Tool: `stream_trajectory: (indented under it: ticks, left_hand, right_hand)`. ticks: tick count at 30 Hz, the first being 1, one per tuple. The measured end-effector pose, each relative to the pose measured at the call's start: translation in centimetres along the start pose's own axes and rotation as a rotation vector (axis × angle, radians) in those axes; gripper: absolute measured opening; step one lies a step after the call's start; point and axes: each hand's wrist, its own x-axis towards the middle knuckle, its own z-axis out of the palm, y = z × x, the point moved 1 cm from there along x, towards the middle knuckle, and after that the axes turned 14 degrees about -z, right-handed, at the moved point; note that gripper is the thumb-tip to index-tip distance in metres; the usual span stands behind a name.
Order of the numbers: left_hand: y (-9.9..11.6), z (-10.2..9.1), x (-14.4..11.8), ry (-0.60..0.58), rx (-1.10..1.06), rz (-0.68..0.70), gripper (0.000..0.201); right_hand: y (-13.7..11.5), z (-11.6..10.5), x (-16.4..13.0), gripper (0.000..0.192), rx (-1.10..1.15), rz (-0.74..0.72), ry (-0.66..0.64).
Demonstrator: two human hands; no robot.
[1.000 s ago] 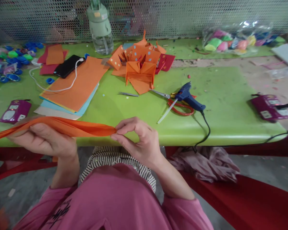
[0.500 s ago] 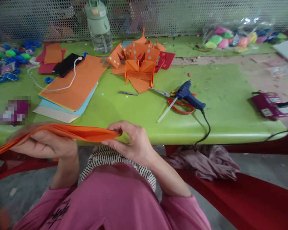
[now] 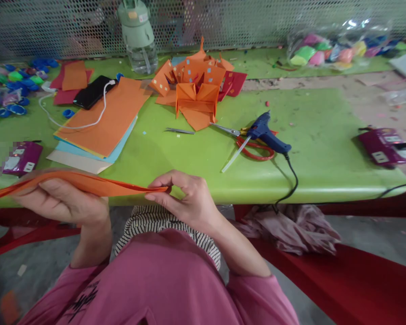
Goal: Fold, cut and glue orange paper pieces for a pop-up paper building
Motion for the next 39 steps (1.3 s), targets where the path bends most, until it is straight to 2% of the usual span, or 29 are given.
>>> stream_trajectory:
  ticks: [1, 3, 6, 9, 14, 16, 19, 22, 23, 25, 28, 30, 32, 35, 39]
  left_hand:
    - [0.7, 0.0, 0.1, 0.131, -0.066, 0.135, 0.034]
    - [1.8, 0.0, 0.1, 0.166, -0.115, 0.223, 0.022]
    - [2.6, -0.2, -0.1, 0.041, -0.083, 0.122, 0.018]
    - [2.8, -0.7, -0.4, 0.013, -0.039, 0.061, 0.018]
    - [1.5, -0.4, 0.2, -0.017, -0.044, 0.076, 0.023]
    - [0.6, 0.0, 0.6, -0.057, -0.046, 0.042, 0.029]
    - [-0.4, 0.6, 1.0, -0.228, -0.172, -0.192, 0.038]
    - [-0.9, 0.8, 0.7, -0.543, -0.433, -0.511, 0.063]
    - [-1.1, 0.9, 0.4, -0.652, -0.480, -0.577, 0.071]
    - [-1.3, 0.9, -0.5, -0.824, -0.512, -0.630, 0.080]
    - [-1.5, 1.3, -2.1, -0.981, -0.530, -0.664, 0.071]
    - [-1.5, 1.9, -3.0, -0.989, -0.547, -0.720, 0.052]
    - [-1.2, 2.5, -3.6, -0.911, -0.570, -0.781, 0.037]
    - [-0.8, 2.9, -3.9, -0.742, -0.599, -0.897, 0.031]
    - [-0.4, 2.3, -3.6, -0.654, -0.609, -1.007, 0.025]
  right_hand:
    - [0.0, -0.1, 0.0, 0.013, -0.007, -0.004, 0.006]
    - [0.0, -0.2, 0.0, 0.012, -0.013, -0.009, 0.020]
    - [0.1, -0.3, 0.0, 0.010, -0.007, 0.004, 0.042]
    - [0.2, -0.3, -0.1, 0.012, 0.000, 0.031, 0.078]
    - [0.9, -0.2, -0.3, 0.016, -0.030, 0.098, 0.116]
    - [1.6, -0.1, -0.4, 0.020, -0.023, 0.128, 0.151]
    - [2.7, 0.1, -0.4, 0.025, 0.005, 0.159, 0.217]
    - [3.4, 0.1, -0.2, 0.027, 0.032, 0.180, 0.268]
    - [3.6, 0.1, -0.1, 0.027, 0.051, 0.190, 0.277]
    - [3.6, 0.2, 0.1, 0.028, 0.103, 0.215, 0.295]
    - [3.5, 0.6, 0.3, 0.030, 0.175, 0.245, 0.297]
    - [3.5, 0.9, 0.2, 0.031, 0.182, 0.249, 0.278]
    - [3.7, 1.2, 0.1, 0.031, 0.172, 0.246, 0.257]
    - [3.8, 1.4, -0.3, 0.026, 0.170, 0.247, 0.232]
    - [3.1, 1.0, -0.6, 0.011, 0.192, 0.268, 0.187]
